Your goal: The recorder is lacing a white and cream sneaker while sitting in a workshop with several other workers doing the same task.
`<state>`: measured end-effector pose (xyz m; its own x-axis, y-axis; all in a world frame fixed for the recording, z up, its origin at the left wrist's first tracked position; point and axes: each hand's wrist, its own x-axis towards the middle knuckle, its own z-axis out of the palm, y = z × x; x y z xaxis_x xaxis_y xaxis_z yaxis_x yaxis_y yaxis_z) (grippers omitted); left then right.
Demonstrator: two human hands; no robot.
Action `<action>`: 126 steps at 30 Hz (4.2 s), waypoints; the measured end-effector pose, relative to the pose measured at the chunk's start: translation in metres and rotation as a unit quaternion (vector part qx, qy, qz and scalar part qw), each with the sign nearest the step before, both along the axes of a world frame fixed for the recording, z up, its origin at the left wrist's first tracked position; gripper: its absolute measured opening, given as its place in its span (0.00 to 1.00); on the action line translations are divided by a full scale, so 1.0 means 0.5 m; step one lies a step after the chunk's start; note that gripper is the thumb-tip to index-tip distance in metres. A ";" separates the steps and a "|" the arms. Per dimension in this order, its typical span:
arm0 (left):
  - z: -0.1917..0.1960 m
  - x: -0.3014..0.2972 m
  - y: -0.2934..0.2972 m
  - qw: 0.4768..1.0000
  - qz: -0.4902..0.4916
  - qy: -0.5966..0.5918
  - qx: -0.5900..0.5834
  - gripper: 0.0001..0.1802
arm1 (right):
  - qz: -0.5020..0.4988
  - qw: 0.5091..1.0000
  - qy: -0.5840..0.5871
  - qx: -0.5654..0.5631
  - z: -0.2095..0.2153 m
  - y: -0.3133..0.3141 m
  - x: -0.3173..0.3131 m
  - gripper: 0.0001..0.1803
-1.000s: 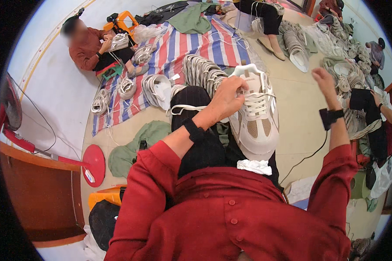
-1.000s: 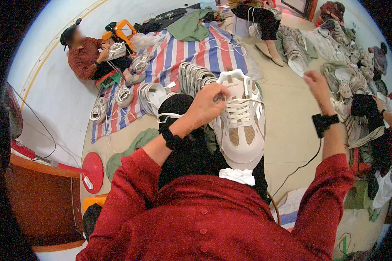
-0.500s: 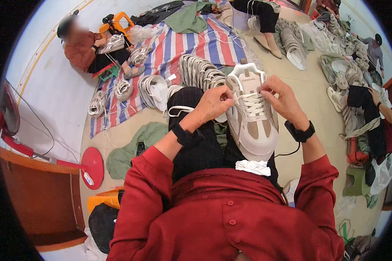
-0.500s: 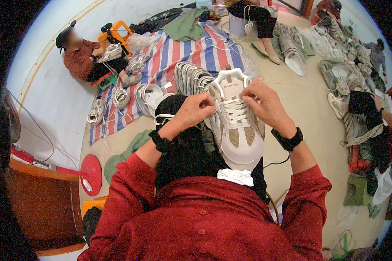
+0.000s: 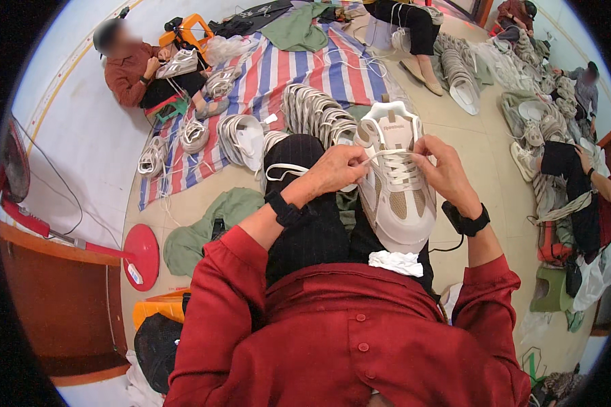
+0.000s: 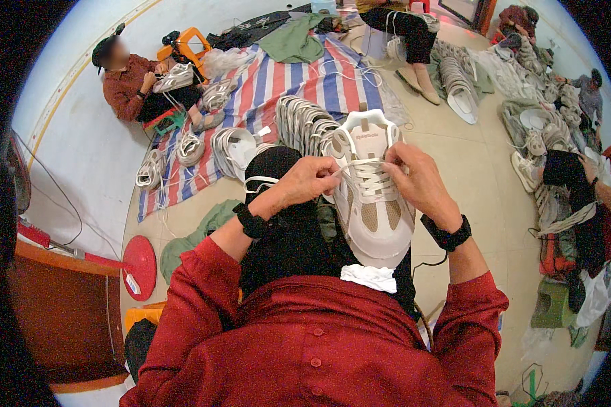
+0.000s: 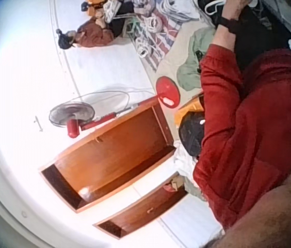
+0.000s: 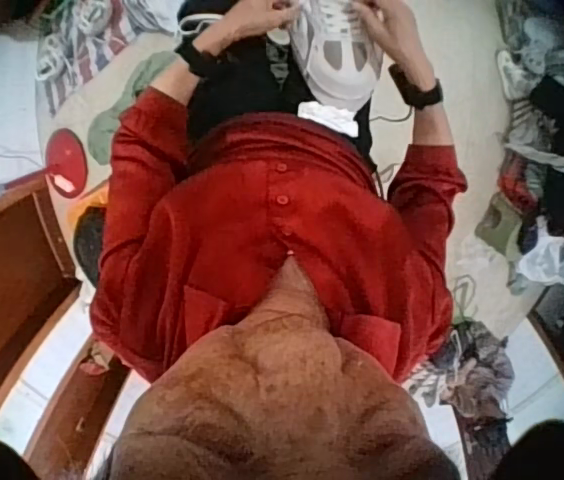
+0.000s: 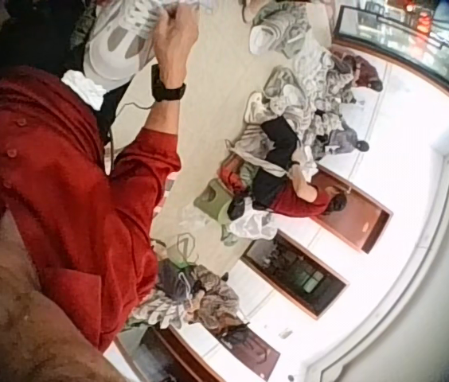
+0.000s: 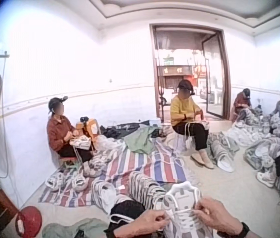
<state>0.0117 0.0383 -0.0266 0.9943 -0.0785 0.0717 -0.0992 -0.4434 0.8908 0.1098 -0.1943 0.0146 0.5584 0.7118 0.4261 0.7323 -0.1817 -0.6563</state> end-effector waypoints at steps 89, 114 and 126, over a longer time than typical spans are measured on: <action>0.350 -0.221 -0.121 0.971 -0.213 0.064 -0.086 0.12 | -0.043 0.916 0.242 0.317 0.119 -0.306 -0.138 0.19; 0.141 0.038 -0.212 0.989 -0.135 -0.018 0.054 0.11 | 0.010 0.933 0.337 0.127 0.027 -0.125 -0.086 0.10; 0.079 0.023 -0.197 0.989 -0.143 -0.022 0.027 0.10 | 0.031 0.937 0.346 0.041 -0.014 -0.130 -0.087 0.04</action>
<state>0.0234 -0.0600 0.0129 0.9268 -0.3614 0.1020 -0.2656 -0.4387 0.8585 0.0662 -0.2595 0.0079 0.6799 0.7326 0.0317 0.1330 -0.0807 -0.9878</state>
